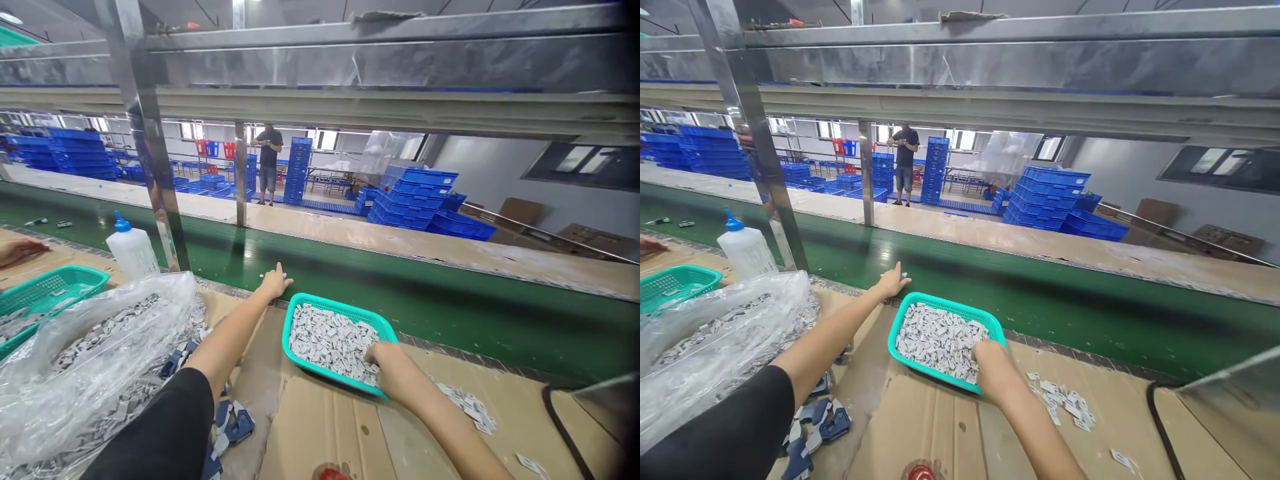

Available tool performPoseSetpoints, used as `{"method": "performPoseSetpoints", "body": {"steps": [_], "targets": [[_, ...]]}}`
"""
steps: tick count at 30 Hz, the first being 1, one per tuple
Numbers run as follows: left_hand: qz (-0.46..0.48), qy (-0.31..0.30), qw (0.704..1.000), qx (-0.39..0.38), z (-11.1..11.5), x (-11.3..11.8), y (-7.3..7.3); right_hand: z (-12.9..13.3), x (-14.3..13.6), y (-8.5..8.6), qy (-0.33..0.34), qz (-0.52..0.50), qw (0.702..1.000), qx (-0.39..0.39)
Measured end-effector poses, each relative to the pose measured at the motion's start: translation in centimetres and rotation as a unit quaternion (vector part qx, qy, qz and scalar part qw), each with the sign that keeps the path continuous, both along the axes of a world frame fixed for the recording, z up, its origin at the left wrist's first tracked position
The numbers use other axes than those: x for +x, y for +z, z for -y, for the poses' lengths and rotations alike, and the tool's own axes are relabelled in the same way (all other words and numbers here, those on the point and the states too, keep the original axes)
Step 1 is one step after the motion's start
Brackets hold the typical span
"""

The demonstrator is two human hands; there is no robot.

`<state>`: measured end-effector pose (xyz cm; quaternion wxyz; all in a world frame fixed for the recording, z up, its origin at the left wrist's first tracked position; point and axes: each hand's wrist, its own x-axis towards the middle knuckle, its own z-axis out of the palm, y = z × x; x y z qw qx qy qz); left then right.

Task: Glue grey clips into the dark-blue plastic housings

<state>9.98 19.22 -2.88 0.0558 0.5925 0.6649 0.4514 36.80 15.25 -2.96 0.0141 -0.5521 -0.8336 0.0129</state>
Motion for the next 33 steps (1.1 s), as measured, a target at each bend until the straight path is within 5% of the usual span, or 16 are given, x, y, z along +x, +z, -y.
{"method": "performPoseSetpoints", "body": {"steps": [5,14,21,28,33], "targets": [[-0.048,-0.040,0.998,-0.020,2.9,0.1,-0.1,0.4,0.6,1.4,0.014,-0.037,0.999,-0.018],[-0.048,-0.151,0.984,-0.077,16.8,0.2,0.2,1.2,-0.2,1.3,0.011,-0.023,0.999,-0.023],[-0.046,-0.081,0.992,-0.079,24.4,1.1,-4.7,0.4,-0.8,1.0,0.016,0.011,0.999,-0.050],[-0.251,0.064,0.964,0.059,28.9,-1.4,-9.8,1.3,-0.6,2.3,-0.024,-0.074,0.996,-0.041],[-0.267,0.133,0.953,0.050,30.4,-3.1,-13.1,1.3,0.2,1.9,-0.050,-0.204,0.977,-0.044]]}}
